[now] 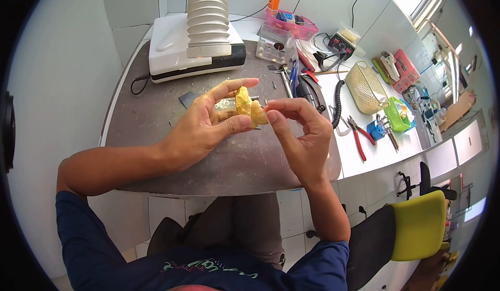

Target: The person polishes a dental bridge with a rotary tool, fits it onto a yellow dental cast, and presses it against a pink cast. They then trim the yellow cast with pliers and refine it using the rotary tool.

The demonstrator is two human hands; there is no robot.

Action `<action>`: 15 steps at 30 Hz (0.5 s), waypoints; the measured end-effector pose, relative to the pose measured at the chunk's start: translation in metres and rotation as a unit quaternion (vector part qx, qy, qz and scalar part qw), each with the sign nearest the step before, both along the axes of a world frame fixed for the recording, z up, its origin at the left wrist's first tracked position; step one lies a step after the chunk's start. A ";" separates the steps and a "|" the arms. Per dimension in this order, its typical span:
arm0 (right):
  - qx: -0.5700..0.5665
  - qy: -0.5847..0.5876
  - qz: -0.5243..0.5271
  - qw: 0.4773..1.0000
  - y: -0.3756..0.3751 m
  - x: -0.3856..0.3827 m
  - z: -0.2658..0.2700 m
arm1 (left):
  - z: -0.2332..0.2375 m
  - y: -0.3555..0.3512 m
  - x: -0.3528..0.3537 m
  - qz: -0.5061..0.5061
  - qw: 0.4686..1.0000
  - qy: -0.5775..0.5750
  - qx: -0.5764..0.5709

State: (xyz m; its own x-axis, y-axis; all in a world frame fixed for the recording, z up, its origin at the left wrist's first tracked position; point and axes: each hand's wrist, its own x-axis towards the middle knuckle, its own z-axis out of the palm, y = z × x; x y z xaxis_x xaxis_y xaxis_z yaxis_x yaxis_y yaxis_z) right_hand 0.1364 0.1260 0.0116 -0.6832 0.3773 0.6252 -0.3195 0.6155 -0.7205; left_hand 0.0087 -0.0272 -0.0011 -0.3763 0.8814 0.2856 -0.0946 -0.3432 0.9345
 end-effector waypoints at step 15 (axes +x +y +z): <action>0.016 -0.014 0.015 1.000 0.003 -0.001 -0.006 | -0.004 0.003 -0.002 -0.002 1.000 0.030 0.000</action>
State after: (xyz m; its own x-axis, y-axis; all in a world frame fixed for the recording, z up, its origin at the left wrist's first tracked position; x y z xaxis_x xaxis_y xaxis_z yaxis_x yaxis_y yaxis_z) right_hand 0.1352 0.1293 0.0059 -0.7110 0.3354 0.6180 -0.3192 0.6292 -0.7087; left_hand 0.0068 -0.0245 -0.0047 -0.3554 0.8825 0.3079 -0.0397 -0.3434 0.9383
